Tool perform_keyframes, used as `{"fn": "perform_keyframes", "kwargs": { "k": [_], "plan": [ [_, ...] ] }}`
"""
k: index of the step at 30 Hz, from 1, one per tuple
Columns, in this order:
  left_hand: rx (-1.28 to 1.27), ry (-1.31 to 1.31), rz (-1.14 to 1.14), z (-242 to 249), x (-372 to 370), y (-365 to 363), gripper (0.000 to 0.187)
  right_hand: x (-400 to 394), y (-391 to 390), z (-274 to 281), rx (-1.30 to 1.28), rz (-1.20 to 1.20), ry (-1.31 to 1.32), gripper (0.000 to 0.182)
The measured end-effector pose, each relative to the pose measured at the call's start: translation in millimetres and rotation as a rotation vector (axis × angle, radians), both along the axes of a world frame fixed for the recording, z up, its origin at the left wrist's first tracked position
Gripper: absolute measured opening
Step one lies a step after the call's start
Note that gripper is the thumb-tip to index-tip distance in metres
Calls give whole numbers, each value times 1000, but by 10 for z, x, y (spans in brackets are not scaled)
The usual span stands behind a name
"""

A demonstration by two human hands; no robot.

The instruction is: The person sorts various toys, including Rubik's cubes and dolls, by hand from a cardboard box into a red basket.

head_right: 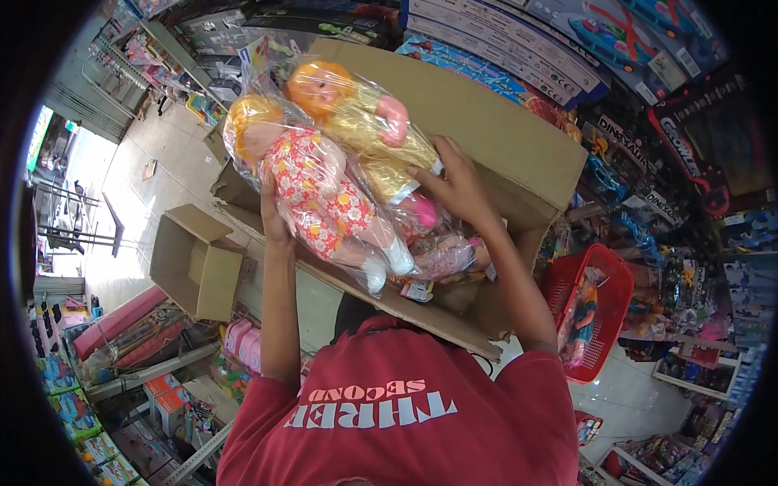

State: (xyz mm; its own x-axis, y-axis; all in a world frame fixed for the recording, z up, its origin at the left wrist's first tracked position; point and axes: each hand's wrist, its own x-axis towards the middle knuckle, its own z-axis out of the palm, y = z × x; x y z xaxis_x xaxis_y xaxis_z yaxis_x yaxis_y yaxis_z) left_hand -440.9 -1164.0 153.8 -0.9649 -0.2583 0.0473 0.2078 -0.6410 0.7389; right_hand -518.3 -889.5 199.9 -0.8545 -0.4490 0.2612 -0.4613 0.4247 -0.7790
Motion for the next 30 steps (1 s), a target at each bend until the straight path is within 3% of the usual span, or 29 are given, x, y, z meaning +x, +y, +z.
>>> {"fn": "perform_keyframes", "kwargs": {
  "k": [10,13,20,23,26,29,30],
  "plan": [
    [74,114,-179,-11,54,-130,63,95,-475,-46,-116,129,26,48],
    [-48,15,-168,-43,122,-191,61,83,-583,-57,-147,177,53,49],
    [68,2,44,18,128,-249,61,-120,-708,-83,-188,392,-41,49],
    [119,49,72,-44,184,-449,57,-139,-779,-169,-568,531,-461,47],
    [124,64,127,-54,291,-651,57,-289,-771,-550,-721,487,-820,51],
    [122,68,175,-64,420,-809,56,-332,-778,-1020,-537,331,-868,58],
    [112,64,185,-71,445,-852,56,-388,-750,-1436,-272,353,-680,60]
  ]
}}
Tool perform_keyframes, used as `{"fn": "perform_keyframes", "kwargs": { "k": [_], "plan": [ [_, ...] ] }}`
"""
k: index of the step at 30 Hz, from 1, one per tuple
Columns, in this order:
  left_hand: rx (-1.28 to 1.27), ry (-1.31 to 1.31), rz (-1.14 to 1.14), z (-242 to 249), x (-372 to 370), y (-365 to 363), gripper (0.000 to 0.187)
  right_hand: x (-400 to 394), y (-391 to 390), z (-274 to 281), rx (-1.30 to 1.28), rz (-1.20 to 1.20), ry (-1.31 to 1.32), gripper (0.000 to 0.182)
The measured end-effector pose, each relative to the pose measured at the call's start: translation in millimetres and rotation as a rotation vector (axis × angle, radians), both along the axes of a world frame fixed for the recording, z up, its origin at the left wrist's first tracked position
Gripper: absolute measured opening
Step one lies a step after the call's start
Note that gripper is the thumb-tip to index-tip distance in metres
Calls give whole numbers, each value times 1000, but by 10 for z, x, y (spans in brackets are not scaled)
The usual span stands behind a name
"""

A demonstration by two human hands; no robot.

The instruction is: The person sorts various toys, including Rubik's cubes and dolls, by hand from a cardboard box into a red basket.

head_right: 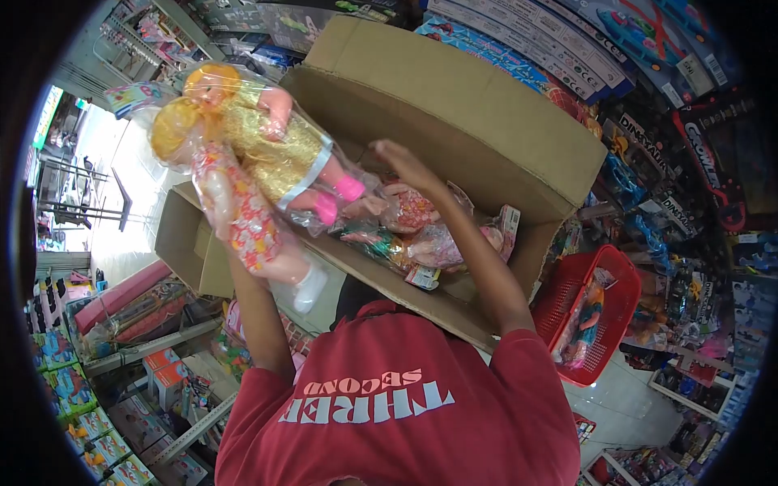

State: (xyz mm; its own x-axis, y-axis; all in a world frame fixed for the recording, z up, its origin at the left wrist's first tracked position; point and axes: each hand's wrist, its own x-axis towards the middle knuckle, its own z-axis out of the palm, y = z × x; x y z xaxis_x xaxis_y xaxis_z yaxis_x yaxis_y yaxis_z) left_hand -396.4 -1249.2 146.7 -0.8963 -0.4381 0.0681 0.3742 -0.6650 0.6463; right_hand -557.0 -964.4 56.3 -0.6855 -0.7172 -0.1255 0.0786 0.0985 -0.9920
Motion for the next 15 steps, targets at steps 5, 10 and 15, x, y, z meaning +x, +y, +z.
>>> {"fn": "perform_keyframes", "kwargs": {
  "k": [5,10,15],
  "plan": [
    [-9,-3,46,15,121,-130,55,190,122,-682,771,199,559,65],
    [-9,-21,48,-26,153,-142,55,88,486,-996,295,337,321,64],
    [4,-38,9,-77,141,-127,54,215,641,-1030,382,306,279,58]
  ]
}}
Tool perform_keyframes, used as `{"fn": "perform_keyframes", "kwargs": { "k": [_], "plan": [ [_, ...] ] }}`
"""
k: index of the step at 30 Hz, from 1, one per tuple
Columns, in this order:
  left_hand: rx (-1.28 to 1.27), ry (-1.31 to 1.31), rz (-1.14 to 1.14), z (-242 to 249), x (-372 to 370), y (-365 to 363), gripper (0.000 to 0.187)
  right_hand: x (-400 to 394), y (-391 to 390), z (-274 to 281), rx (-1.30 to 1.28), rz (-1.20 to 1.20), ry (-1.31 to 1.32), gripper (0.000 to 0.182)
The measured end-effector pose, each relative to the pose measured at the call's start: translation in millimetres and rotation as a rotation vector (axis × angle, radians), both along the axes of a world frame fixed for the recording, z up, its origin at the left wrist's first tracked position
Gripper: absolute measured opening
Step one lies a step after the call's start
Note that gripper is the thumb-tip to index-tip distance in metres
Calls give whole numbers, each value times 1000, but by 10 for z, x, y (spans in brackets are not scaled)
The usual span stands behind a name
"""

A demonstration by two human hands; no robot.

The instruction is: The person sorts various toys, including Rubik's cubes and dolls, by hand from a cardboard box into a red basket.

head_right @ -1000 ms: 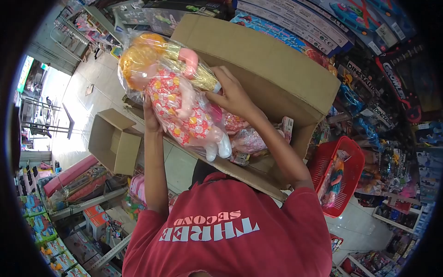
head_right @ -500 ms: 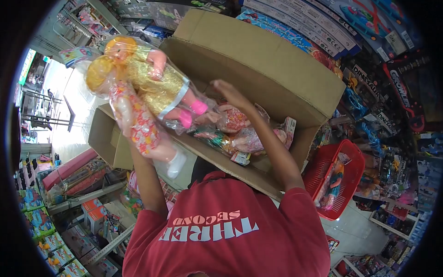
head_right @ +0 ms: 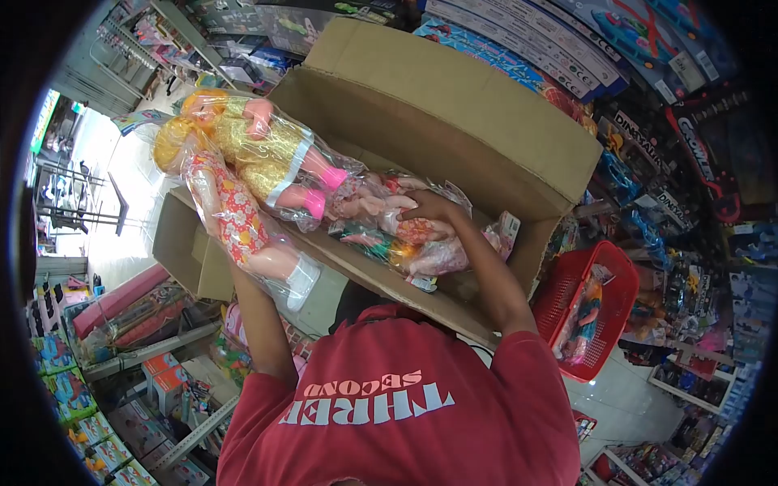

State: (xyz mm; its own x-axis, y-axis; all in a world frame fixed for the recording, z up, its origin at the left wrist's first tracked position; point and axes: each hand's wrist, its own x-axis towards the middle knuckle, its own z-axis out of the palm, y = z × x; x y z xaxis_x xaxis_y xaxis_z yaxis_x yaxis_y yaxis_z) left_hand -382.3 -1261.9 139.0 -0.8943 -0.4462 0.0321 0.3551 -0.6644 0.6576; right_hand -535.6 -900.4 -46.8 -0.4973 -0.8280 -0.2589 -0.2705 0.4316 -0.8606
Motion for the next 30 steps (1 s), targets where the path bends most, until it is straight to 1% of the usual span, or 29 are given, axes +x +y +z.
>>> {"fn": "perform_keyframes", "kwargs": {
  "k": [2,4,5,6,9,12,15,18,21,22,25,30],
  "plan": [
    [-1,-7,-22,-5,-6,-8,54,-52,17,252,37,29,-72,58],
    [-3,-18,-49,-16,-4,-13,53,-49,61,667,-68,-35,-47,47],
    [-4,-21,-64,-15,-20,-17,53,-62,101,787,-120,-70,-32,42],
    [-3,-25,-82,-17,-37,-12,53,-157,185,787,4,-84,61,43],
    [5,-41,-149,-36,-84,16,53,-96,460,1158,-44,-312,341,45],
    [17,-55,-221,-51,-148,64,52,69,620,1940,103,-361,494,46],
    [21,-71,-321,-58,-239,172,52,366,821,2336,74,-511,506,47],
    [24,-87,-434,-61,-303,340,51,831,882,2531,-199,-792,374,45],
    [29,-100,-545,-67,-334,557,51,1256,807,2639,-637,-1012,-28,44],
    [38,-102,-586,-74,-349,653,51,1381,779,2643,-720,-1043,-20,46],
    [39,-102,-701,-61,-387,937,50,1681,744,2601,-834,-1186,-59,48],
    [33,-104,-893,-34,-394,1549,50,2181,837,2588,-901,-1212,-11,49]
  ]
}}
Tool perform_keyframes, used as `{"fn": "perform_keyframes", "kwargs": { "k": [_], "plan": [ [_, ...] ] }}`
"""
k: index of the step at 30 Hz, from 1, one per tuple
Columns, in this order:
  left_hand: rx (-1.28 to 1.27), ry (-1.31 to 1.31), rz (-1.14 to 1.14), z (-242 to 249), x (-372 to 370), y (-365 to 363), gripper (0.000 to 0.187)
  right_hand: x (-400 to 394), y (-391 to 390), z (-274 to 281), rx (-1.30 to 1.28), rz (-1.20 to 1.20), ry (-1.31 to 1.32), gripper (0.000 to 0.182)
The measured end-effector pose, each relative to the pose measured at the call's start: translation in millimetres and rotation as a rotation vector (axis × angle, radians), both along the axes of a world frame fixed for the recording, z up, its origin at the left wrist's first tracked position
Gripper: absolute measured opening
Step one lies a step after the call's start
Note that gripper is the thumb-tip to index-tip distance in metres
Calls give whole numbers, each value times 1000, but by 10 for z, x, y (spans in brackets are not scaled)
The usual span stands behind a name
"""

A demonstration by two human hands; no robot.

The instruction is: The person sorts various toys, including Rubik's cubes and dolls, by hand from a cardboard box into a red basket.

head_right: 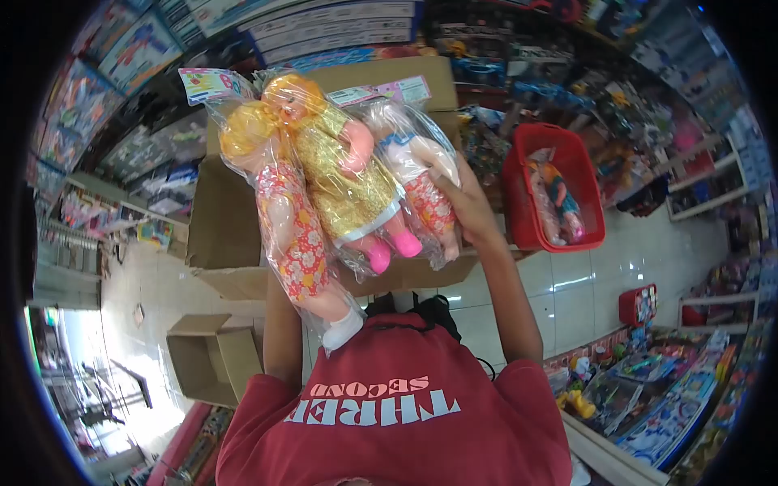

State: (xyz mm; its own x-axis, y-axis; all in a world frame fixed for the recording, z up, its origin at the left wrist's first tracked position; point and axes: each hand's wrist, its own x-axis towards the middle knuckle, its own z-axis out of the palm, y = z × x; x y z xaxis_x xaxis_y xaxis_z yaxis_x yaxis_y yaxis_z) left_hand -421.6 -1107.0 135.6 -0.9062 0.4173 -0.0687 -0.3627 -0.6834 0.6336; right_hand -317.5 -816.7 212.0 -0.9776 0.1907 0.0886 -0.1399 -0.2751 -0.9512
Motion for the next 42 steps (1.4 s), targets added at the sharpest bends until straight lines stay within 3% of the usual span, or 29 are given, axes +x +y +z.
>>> {"fn": "perform_keyframes", "kwargs": {
  "k": [8,20,27,34,37,40,42],
  "plan": [
    [-1,-21,-220,-42,315,1093,49,944,563,9,-3,-142,23,61],
    [-8,-73,-388,-210,1290,2794,47,2272,1939,-320,-32,-325,-50,63],
    [-44,-96,-428,-250,1503,3344,46,2633,2519,-418,64,-381,-110,60],
    [-88,-101,-368,-324,1268,3613,45,2559,3280,-561,714,-571,-204,32],
    [-97,-97,-327,-358,1062,3740,45,2289,3655,-594,775,-542,-214,36],
    [-112,-106,-295,-408,921,3854,44,1879,4026,-942,891,-616,-53,44],
    [-121,-117,-271,-423,832,3915,44,1637,4163,-1098,1002,-565,-185,48]
  ]
}}
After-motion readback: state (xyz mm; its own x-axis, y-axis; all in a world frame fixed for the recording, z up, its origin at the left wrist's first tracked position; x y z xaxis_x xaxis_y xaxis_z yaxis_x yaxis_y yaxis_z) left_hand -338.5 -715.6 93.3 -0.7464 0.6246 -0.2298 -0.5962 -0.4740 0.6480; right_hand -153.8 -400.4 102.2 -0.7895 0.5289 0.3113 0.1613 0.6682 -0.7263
